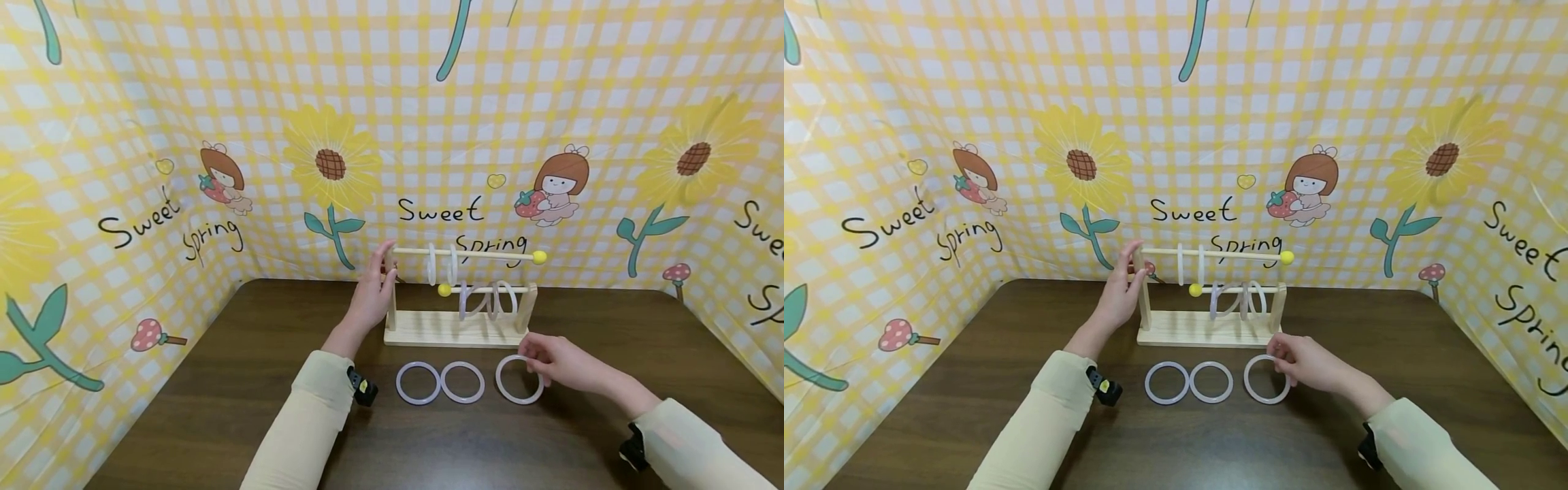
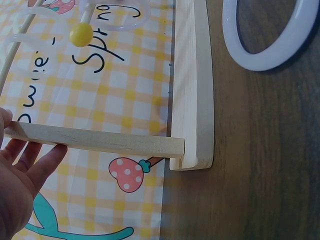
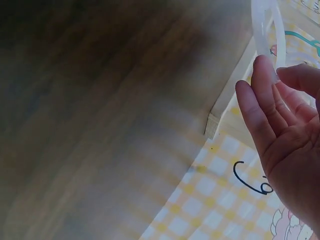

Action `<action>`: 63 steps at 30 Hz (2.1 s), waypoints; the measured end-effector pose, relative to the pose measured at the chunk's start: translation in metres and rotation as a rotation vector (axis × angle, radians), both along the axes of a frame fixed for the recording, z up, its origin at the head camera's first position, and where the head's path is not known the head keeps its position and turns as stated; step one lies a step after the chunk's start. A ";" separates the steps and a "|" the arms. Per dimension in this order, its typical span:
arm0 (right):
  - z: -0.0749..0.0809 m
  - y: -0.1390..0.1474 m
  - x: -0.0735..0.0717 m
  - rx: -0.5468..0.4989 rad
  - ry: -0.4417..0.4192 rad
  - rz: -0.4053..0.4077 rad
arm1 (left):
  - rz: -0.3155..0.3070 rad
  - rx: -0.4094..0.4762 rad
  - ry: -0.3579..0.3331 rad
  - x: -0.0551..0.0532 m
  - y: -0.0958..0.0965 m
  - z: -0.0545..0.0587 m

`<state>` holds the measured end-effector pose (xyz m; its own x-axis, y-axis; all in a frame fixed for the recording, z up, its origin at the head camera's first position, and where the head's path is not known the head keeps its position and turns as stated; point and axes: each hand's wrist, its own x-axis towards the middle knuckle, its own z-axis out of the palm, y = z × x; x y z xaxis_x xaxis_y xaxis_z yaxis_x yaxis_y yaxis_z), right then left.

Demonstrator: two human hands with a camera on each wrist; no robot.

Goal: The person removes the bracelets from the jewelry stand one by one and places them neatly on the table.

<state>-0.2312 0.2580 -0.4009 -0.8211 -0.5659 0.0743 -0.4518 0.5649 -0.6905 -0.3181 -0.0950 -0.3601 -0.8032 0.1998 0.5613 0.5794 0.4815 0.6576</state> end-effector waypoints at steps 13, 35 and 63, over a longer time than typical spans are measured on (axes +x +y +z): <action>-0.004 -0.019 -0.011 0.075 0.047 0.093 | 0.000 0.001 -0.001 0.001 0.000 0.001; -0.008 -0.022 -0.014 0.169 0.232 0.117 | -0.002 -0.003 0.005 0.001 0.000 0.000; 0.024 -0.050 -0.016 -0.143 0.323 -0.203 | -0.004 -0.002 0.001 0.000 0.001 -0.001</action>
<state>-0.2474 0.2083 -0.3773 -0.8365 -0.3604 0.4128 -0.5478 0.5734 -0.6092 -0.3181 -0.0941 -0.3607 -0.8020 0.2039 0.5615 0.5817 0.4803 0.6564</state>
